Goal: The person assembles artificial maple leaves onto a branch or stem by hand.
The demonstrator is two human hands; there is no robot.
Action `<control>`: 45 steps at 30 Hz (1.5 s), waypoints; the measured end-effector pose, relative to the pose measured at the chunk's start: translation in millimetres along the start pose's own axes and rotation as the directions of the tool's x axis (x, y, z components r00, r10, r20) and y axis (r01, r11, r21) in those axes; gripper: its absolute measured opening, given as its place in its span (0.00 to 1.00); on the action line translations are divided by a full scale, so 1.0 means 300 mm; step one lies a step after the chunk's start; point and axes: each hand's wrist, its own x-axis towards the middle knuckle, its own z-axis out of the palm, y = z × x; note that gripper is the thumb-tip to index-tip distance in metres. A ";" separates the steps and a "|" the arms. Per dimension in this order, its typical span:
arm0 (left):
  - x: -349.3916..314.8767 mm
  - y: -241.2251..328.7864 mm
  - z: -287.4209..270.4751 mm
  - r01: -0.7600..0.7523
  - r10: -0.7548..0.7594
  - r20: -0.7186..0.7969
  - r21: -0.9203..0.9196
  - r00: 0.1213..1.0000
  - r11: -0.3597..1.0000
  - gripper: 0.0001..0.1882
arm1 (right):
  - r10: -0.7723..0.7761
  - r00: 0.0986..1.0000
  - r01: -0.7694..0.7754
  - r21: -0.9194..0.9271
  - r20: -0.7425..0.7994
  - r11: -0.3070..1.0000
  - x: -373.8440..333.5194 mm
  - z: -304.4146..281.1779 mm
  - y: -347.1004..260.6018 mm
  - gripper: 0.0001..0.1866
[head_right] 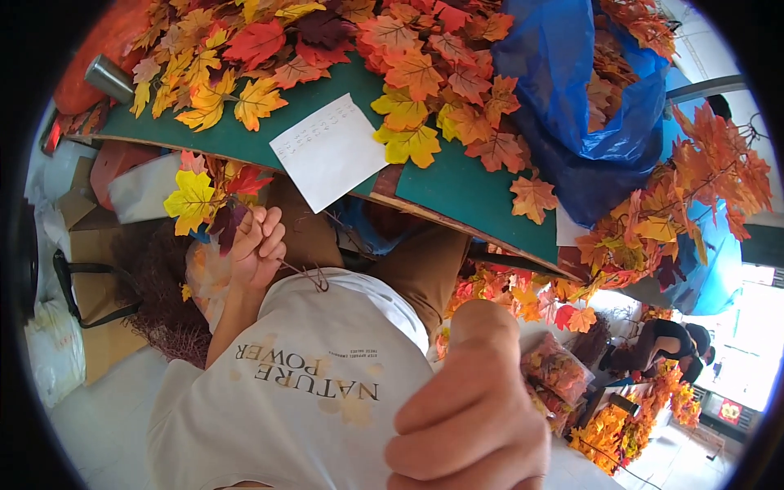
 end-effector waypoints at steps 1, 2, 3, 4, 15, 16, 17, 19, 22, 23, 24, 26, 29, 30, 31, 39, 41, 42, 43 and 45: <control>-0.003 -0.002 0.001 -0.003 0.003 -0.013 0.007 1.000 1.000 0.04 | 0.035 0.999 -0.038 0.144 0.021 0.989 -0.003 -0.001 0.001 0.30; -0.008 -0.007 -0.001 -0.006 0.006 -0.009 0.001 1.000 1.000 0.04 | 0.067 0.997 -0.078 0.286 0.048 0.955 -0.008 -0.002 0.005 0.32; -0.013 -0.005 -0.001 -0.005 0.005 -0.014 0.017 1.000 1.000 0.04 | -0.016 1.000 0.020 0.243 -0.016 0.970 -0.010 0.001 0.018 0.25; -0.013 -0.005 0.000 -0.004 0.004 -0.019 0.033 1.000 0.999 0.04 | 0.022 0.998 -0.005 0.273 -0.059 0.962 -0.023 -0.019 0.020 0.20; 0.021 -0.015 0.059 -0.022 0.053 -0.143 0.209 0.988 0.978 0.06 | 0.718 0.687 -0.126 -0.991 -0.111 -0.033 -0.449 -0.530 0.501 0.17; 0.023 -0.012 0.066 -0.022 0.057 -0.158 0.218 0.986 0.976 0.06 | 0.774 0.629 0.010 -0.994 -0.077 -0.106 -0.459 -0.541 0.515 0.20; 0.024 -0.010 0.073 -0.020 0.060 -0.174 0.227 0.983 0.974 0.06 | 0.808 0.584 0.042 -0.991 -0.077 -0.125 -0.464 -0.553 0.520 0.21; 0.019 -0.008 0.071 -0.027 0.076 -0.183 0.256 0.980 0.966 0.07 | 0.809 0.587 0.035 -0.997 -0.035 -0.068 -0.450 -0.548 0.528 0.21; 0.020 -0.016 0.085 -0.020 0.118 -0.241 0.373 0.963 0.928 0.10 | 0.744 0.667 0.014 -0.999 -0.019 -0.038 -0.417 -0.576 0.532 0.16; 0.028 -0.021 0.103 -0.030 0.172 -0.259 0.474 0.951 0.880 0.11 | 0.767 0.635 0.036 -0.989 -0.086 -0.141 -0.398 -0.581 0.516 0.13; 0.044 -0.021 0.113 -0.036 0.180 -0.210 0.550 0.961 0.834 0.14 | 0.706 0.690 -0.040 -0.982 -0.160 -0.184 -0.359 -0.565 0.464 0.10; 0.065 -0.020 0.157 -0.016 0.141 -0.191 0.542 0.971 0.840 0.15 | 0.506 0.755 -0.361 -0.909 -0.416 -0.209 -0.347 -0.559 0.420 0.07; 0.079 -0.046 0.163 -0.019 0.148 -0.237 0.473 0.960 0.881 0.14 | 0.416 0.451 -0.890 -0.367 -0.789 0.269 -0.359 -0.469 0.364 0.06; 0.082 -0.051 0.165 -0.019 0.143 -0.234 0.464 0.962 0.886 0.14 | 0.543 0.360 -0.899 -0.127 -0.759 0.418 -0.389 -0.429 0.344 0.05; 0.090 -0.056 0.167 -0.015 0.132 -0.228 0.451 0.965 0.892 0.13 | 0.663 0.287 -0.852 0.132 -0.691 0.506 -0.435 -0.389 0.325 0.04; 0.125 -0.080 0.190 -0.024 0.138 -0.218 0.460 0.966 0.888 0.12 | 0.830 -0.067 -0.855 0.461 -0.554 0.238 -0.616 0.117 0.310 0.08; 0.130 -0.081 0.195 -0.047 0.162 -0.188 0.502 0.969 0.864 0.11 | 0.830 -0.034 -0.855 0.447 -0.557 0.265 -0.627 0.150 0.307 0.08; 0.131 -0.081 0.198 -0.042 0.164 -0.203 0.501 0.965 0.864 0.12 | 0.814 0.005 -0.852 0.423 -0.581 0.308 -0.621 0.166 0.307 0.09; 0.130 -0.081 0.201 -0.052 0.184 -0.213 0.509 0.960 0.859 0.12 | 0.833 -0.029 -0.842 0.463 -0.553 0.277 -0.634 0.163 0.306 0.09; 0.130 -0.082 0.198 -0.073 0.221 -0.232 0.514 0.947 0.855 0.12 | 0.838 0.005 -0.863 0.422 -0.546 0.279 -0.654 0.159 0.309 0.09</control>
